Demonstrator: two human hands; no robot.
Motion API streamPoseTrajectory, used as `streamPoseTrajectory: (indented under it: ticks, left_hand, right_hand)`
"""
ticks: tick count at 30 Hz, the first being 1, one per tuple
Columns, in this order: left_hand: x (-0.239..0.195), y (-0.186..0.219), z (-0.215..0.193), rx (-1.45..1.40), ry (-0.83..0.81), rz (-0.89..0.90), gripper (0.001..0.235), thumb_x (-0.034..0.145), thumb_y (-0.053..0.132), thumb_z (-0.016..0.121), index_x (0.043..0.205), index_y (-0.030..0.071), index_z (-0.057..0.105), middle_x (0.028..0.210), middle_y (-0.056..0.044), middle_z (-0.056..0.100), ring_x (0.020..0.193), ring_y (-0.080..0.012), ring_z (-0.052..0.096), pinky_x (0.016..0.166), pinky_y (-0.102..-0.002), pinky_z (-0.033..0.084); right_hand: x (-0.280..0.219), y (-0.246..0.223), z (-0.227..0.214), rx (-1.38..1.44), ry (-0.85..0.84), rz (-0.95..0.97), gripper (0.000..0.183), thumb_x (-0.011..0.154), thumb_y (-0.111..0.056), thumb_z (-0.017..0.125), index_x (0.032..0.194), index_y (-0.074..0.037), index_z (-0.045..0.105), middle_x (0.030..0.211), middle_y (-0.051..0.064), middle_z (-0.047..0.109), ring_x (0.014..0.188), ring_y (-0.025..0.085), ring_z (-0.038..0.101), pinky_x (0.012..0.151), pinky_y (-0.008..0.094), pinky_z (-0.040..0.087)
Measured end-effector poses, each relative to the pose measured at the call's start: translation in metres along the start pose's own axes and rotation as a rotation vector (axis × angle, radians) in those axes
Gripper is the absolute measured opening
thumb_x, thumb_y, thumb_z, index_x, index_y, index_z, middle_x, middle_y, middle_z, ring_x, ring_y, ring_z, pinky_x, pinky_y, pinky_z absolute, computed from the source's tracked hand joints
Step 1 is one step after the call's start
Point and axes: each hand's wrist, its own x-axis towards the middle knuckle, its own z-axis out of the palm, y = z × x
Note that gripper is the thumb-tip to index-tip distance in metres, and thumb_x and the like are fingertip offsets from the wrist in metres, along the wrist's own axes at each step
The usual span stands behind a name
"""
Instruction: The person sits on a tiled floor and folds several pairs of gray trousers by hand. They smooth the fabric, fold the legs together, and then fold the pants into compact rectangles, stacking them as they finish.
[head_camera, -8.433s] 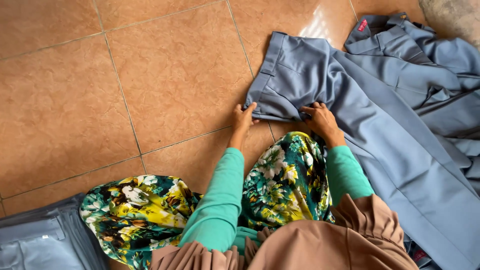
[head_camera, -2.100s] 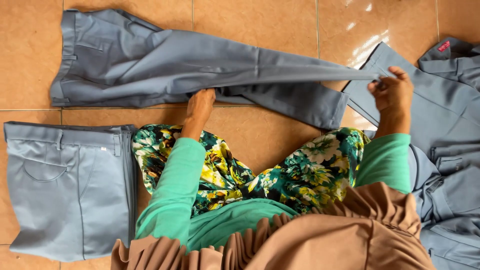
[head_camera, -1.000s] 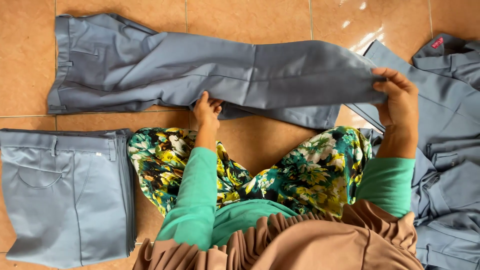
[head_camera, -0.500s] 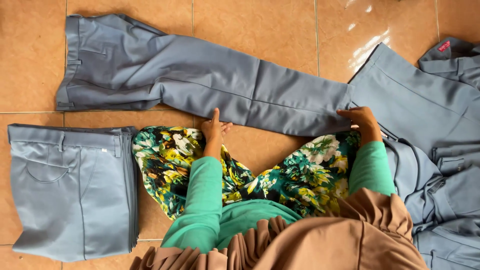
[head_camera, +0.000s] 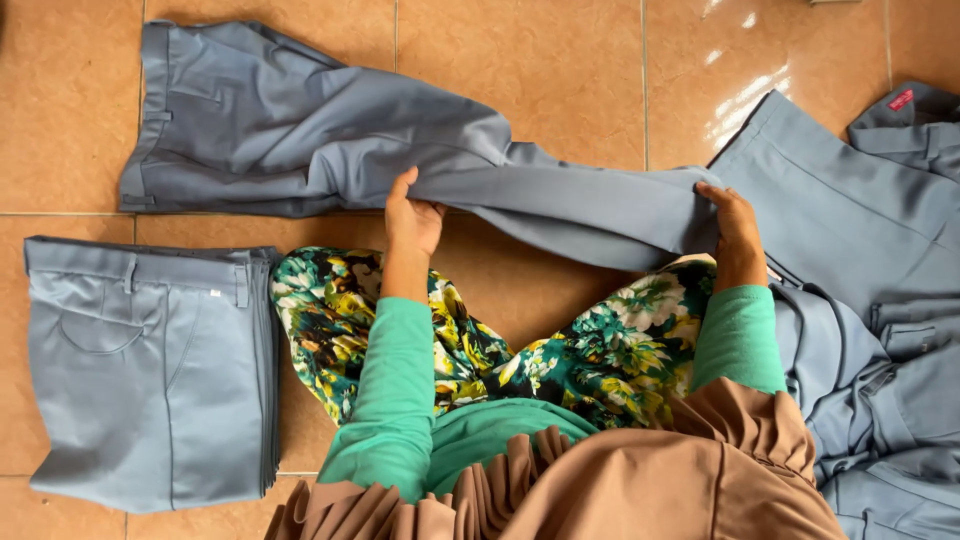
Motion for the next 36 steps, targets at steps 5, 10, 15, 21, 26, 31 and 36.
streamPoseTrajectory:
  ticks: [5,10,15,21,26,31,36]
  left_hand:
    - [0.043,-0.002,-0.035,0.521,0.22,-0.063,0.072,0.103,0.039,0.056,0.156,0.003,0.025,0.136,-0.032,0.049,0.117,-0.0451,0.065,0.095,-0.056,0.058]
    - [0.028,-0.003,-0.012,0.388,0.175,-0.091,0.087,0.1,0.042,0.066,0.161,0.006,0.015,0.167,-0.024,0.013,0.153,-0.0451,0.013,0.119,-0.068,0.011]
    - [0.029,0.039,0.034,0.071,0.042,0.013,0.082,0.099,0.041,0.068,0.159,0.003,0.028,0.163,-0.022,0.032,0.151,-0.0387,0.028,0.126,-0.056,0.023]
    - [0.034,0.074,0.004,-0.092,-0.026,0.157,0.078,0.095,0.04,0.078,0.153,0.003,0.042,0.152,-0.025,0.049,0.146,-0.0389,0.039,0.124,-0.056,0.027]
    - [0.065,0.018,-0.082,0.452,0.447,0.029,0.092,0.096,0.052,0.067,0.162,0.007,0.021,0.164,-0.024,0.025,0.142,-0.0555,0.036,0.116,-0.067,0.029]
    - [0.022,0.003,-0.069,1.177,0.224,-0.142,0.073,0.095,0.057,0.062,0.13,-0.007,0.053,0.121,-0.037,0.055,0.09,-0.0489,0.07,0.074,-0.051,0.062]
    - [-0.056,-0.032,-0.017,1.41,-0.097,-0.505,0.073,0.098,0.056,0.052,0.121,-0.011,0.067,0.111,-0.04,0.067,0.096,-0.044,0.071,0.08,-0.043,0.06]
  right_hand:
    - [-0.016,0.008,0.032,-0.243,-0.037,0.16,0.075,0.082,-0.024,0.093,0.143,-0.011,0.052,0.129,0.021,0.056,0.112,0.034,0.064,0.081,0.054,0.057]
    - [-0.088,-0.025,0.09,-0.3,-0.07,0.134,0.105,0.082,0.004,0.081,0.163,-0.014,0.017,0.159,0.036,0.025,0.142,0.057,0.034,0.101,0.072,0.042]
    - [-0.016,-0.001,0.07,-0.17,-0.086,-0.201,0.085,0.079,0.018,0.071,0.153,-0.016,0.048,0.143,0.031,0.052,0.132,0.044,0.052,0.104,0.053,0.047]
    - [-0.024,-0.029,0.098,-0.005,-0.086,-0.444,0.069,0.082,0.011,0.076,0.143,-0.019,0.064,0.11,0.011,0.067,0.099,0.02,0.071,0.083,0.028,0.063]
    - [0.035,0.087,0.062,-0.854,0.149,-0.371,0.049,0.09,-0.012,0.069,0.133,-0.035,0.07,0.116,0.01,0.072,0.114,0.034,0.065,0.099,0.047,0.051]
    - [-0.023,0.05,0.07,-1.198,0.205,-0.48,0.044,0.092,-0.01,0.068,0.132,-0.028,0.069,0.109,0.014,0.062,0.104,0.041,0.066,0.09,0.054,0.055]
    - [0.008,0.06,0.062,-1.169,0.248,-0.466,0.047,0.086,-0.008,0.071,0.127,-0.03,0.071,0.108,0.013,0.058,0.102,0.041,0.066,0.088,0.055,0.056]
